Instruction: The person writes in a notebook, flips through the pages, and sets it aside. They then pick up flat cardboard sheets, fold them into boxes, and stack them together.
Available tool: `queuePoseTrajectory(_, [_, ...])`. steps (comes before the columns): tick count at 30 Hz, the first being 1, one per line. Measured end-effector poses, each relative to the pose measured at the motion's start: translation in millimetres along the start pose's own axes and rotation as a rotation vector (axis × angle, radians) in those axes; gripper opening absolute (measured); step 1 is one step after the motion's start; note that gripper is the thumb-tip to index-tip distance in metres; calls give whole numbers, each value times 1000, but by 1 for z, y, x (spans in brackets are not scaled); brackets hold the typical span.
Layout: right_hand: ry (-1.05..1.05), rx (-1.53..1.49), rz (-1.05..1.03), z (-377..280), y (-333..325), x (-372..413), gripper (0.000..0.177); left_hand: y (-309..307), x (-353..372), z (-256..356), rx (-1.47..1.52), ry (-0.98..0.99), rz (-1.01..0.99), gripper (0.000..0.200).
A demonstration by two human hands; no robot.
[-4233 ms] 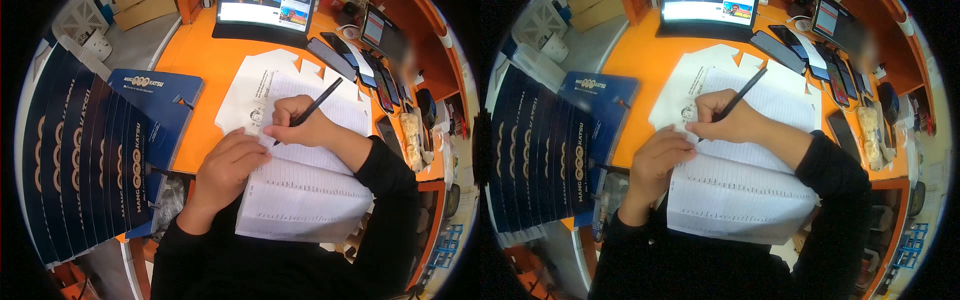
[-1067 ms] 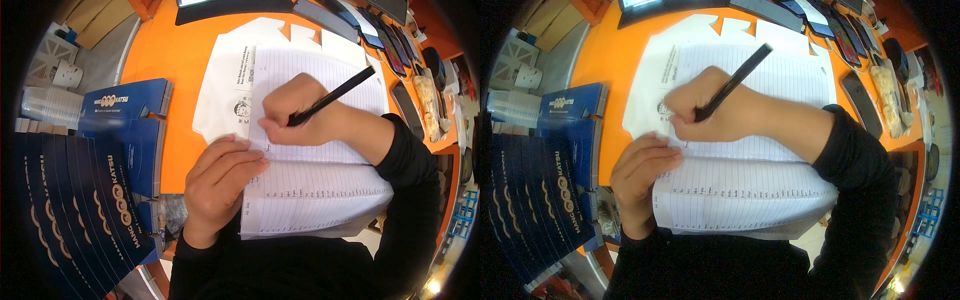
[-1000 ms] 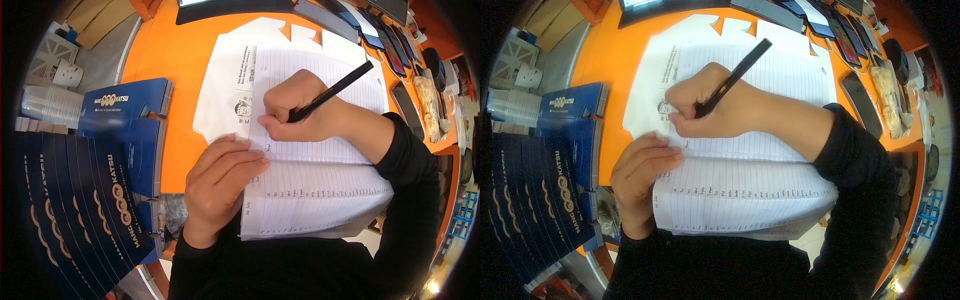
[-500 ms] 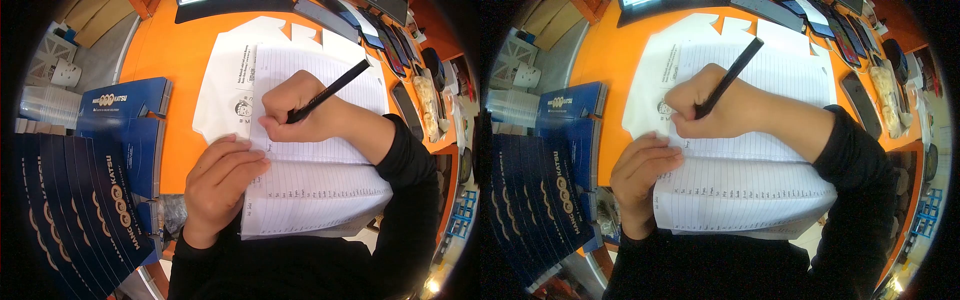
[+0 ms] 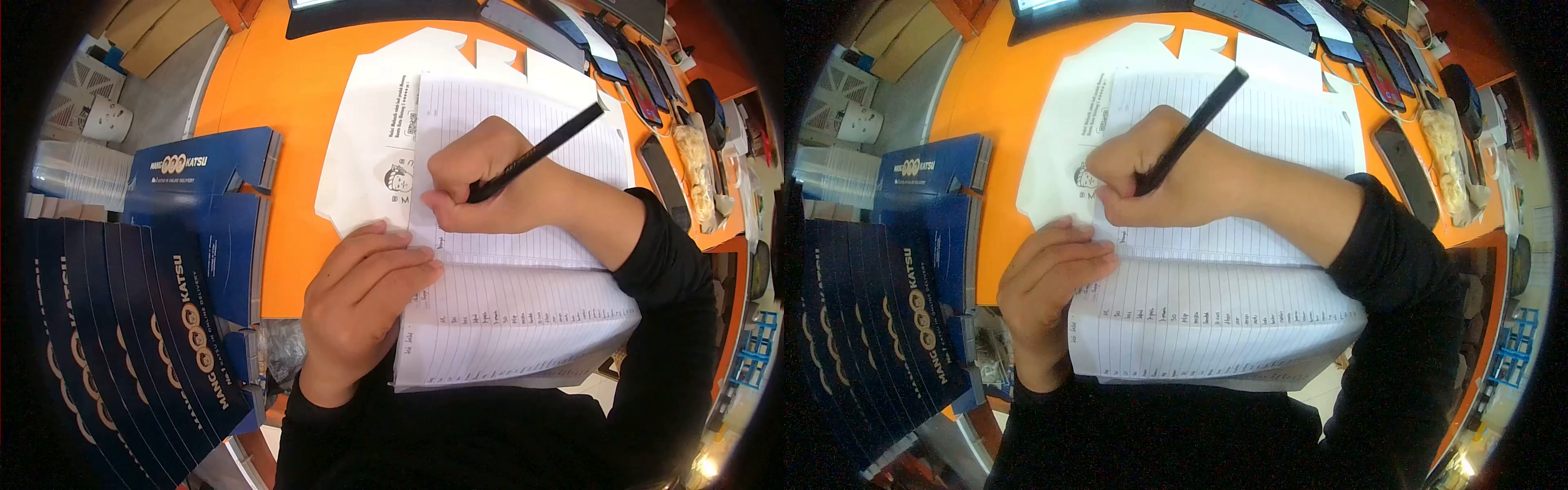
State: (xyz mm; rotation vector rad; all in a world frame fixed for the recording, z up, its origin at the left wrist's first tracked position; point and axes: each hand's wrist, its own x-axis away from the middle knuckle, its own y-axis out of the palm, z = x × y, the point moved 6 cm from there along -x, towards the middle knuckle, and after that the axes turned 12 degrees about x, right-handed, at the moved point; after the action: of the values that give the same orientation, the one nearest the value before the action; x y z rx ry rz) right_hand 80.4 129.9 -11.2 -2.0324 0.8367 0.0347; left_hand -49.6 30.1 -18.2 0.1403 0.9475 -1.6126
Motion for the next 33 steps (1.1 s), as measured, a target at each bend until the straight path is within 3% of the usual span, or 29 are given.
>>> queuePoseTrajectory(33, [32,-22,43,2,-4,1,38,0,-1,0,11,-1,-10,18])
